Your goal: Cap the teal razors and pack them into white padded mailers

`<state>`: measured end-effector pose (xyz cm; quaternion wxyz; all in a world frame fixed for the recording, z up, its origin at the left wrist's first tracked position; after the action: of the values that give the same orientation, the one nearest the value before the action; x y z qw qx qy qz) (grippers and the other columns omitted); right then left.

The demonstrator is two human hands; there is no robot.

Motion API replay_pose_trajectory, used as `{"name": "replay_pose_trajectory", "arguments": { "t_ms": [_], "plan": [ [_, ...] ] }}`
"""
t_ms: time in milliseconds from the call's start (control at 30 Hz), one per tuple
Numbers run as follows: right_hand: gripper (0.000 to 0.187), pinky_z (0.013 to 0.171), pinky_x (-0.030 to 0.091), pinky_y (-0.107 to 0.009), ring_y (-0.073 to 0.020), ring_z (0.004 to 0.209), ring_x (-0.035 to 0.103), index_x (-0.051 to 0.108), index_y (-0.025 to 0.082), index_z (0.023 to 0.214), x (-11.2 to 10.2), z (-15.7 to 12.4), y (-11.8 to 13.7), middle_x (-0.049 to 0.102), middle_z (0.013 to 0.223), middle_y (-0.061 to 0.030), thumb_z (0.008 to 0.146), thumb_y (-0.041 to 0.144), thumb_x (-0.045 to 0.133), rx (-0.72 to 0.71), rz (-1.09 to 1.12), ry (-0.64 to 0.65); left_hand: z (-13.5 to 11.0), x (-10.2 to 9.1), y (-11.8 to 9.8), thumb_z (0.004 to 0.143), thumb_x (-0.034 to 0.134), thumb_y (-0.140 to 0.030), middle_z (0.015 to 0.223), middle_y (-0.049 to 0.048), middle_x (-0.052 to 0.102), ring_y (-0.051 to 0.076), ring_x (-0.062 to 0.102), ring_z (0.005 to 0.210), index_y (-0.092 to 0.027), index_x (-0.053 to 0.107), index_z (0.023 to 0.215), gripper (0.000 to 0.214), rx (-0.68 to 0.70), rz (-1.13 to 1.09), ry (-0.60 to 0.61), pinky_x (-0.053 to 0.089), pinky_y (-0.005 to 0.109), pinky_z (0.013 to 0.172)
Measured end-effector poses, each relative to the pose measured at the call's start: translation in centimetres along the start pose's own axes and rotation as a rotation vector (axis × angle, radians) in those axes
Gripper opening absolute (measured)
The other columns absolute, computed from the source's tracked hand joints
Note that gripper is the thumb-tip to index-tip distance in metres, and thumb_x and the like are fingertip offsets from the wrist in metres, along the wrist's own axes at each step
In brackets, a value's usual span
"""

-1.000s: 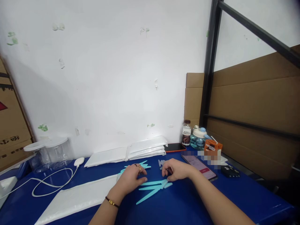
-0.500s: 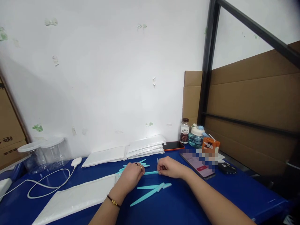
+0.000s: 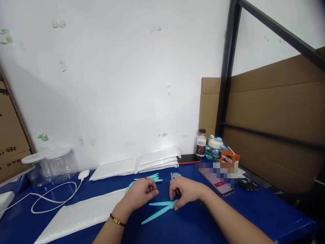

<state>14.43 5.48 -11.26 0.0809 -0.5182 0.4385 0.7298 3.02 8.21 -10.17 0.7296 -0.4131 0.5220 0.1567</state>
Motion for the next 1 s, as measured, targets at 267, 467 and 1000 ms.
{"name": "replay_pose_trajectory", "arguments": {
  "t_ms": [267,467,1000],
  "plan": [
    [0.019,0.047,0.034,-0.017,-0.0079,0.055,0.049,0.063,0.016,0.077,0.1,0.4,-1.6,0.056,0.063,0.0033,0.069,0.033,0.068,0.137,0.114,-0.068,-0.2,1.9,-2.1,0.08,0.049,-0.032,0.076,-0.0015,0.066,0.012,0.056,0.069,-0.024,0.067,0.082,0.02,0.068,0.04,0.134,0.036,0.021,0.06],
    [0.017,0.048,0.036,-0.017,-0.009,0.054,0.05,0.061,0.014,0.072,-3.0,-0.4,-4.8,0.058,0.062,0.0019,0.069,0.03,0.067,0.226,0.179,-0.281,0.5,-1.5,-0.5,0.085,0.043,-0.026,0.086,0.0018,0.067,0.018,0.058,0.084,-0.022,0.065,0.08,0.023,0.038,0.313,-0.063,0.036,0.028,0.073],
    [0.016,0.049,0.037,-0.017,-0.0088,0.056,0.051,0.066,0.016,0.074,0.0,-0.4,-2.9,0.058,0.067,0.0027,0.06,0.023,0.07,0.148,-0.044,-0.002,0.3,0.3,-0.7,0.078,0.056,-0.039,0.102,0.0015,0.065,0.018,0.057,0.091,-0.026,0.064,0.101,0.028,0.096,0.053,-0.019,0.041,0.027,0.081]
  ]
}}
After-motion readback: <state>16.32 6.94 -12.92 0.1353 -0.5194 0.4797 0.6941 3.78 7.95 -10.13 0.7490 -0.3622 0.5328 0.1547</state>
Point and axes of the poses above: each hand's wrist, its own z-axis towards the middle knuckle, its own x-axis out of the palm, y = z × x, the point moved 10 cm from there along z, towards the middle knuckle
